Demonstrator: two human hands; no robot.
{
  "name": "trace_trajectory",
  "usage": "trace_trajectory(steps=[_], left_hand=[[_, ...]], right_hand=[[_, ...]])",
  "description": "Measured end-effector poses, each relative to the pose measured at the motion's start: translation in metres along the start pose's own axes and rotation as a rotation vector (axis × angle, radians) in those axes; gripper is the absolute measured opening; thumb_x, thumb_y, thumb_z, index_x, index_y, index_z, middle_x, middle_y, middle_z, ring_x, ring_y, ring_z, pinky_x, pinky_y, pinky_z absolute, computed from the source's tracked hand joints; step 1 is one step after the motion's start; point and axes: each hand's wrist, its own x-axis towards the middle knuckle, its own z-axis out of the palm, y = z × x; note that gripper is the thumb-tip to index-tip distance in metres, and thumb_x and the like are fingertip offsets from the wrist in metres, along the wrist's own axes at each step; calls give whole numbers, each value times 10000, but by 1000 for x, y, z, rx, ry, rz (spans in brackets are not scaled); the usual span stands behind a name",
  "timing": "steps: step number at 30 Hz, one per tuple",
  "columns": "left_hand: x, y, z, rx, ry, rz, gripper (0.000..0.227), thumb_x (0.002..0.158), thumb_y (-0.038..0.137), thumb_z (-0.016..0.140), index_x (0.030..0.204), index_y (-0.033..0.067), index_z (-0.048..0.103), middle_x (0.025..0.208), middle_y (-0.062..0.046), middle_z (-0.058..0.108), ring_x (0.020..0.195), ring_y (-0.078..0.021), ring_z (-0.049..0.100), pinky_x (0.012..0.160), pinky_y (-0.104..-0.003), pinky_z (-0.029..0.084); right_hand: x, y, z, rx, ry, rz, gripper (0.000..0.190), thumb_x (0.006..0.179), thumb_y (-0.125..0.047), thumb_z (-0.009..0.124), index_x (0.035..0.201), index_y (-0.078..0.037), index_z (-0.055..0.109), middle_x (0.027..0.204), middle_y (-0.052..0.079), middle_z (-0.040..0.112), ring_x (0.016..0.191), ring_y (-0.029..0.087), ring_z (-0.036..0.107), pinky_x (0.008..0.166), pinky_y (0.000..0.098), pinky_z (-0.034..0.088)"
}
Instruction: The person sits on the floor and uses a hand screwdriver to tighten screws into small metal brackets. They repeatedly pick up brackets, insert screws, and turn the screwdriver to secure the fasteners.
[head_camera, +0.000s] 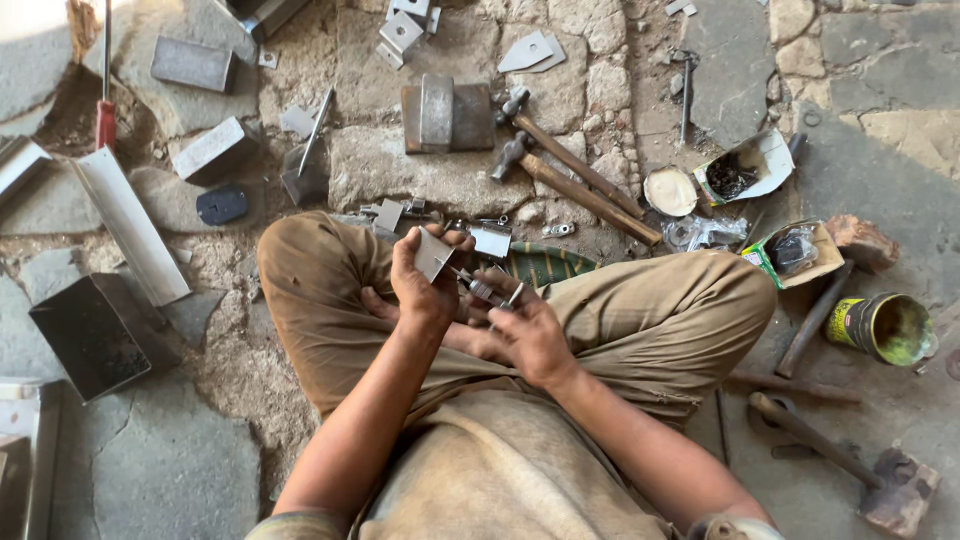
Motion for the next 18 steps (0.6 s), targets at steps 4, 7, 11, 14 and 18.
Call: trace_trajectory(steps=[4, 7, 11, 14, 18], left_hand=[[-3, 3, 5, -11, -42, -10, 322, 1010, 295, 524, 1016, -11, 623, 896, -178, 674, 887, -343, 665, 932, -503, 561], [-4, 7, 10, 36, -54, 18, 319, 1013, 293, 511, 1006, -8, 617, 891, -187, 679, 879, -345, 668, 917, -486, 558], [-7, 0, 15, 111, -53, 1, 316, 1011, 302, 502, 999, 9, 620, 875, -185, 683, 862, -357, 670, 896, -491, 557], [-11, 2, 19, 121, -73, -48, 316, 1011, 322, 495, 1003, 30, 614, 887, -174, 693, 872, -350, 688, 892, -472, 571], [-25, 4, 24, 583, -422, 110, 323, 1017, 316, 540, 1027, 10, 645, 939, -140, 729, 857, -268, 709, 779, -395, 583]], right_hand=[[10, -7, -12, -1200, -153, -688, 444, 924, -77, 705, 1342, -200, 624, 1564, 176, 392, 1415, 362, 427, 1165, 475, 434], [4, -12, -8, 59, -181, -185, 514, 994, 4, 654, 1461, -209, 622, 1568, 190, 437, 1380, 406, 477, 1038, 558, 475], [-10, -9, -8, -667, 98, 140, 477, 1017, -202, 625, 1492, -186, 584, 1478, 140, 666, 1356, 264, 653, 1159, 472, 523], [-5, -8, -24, -1484, -309, -693, 484, 927, -416, 685, 1355, -206, 603, 1585, 87, 452, 1445, 229, 467, 1156, 528, 427], [2, 0, -36, -1079, -314, -54, 815, 914, -354, 748, 1533, 24, 376, 1534, 290, 466, 1413, 372, 441, 1155, 560, 391]])
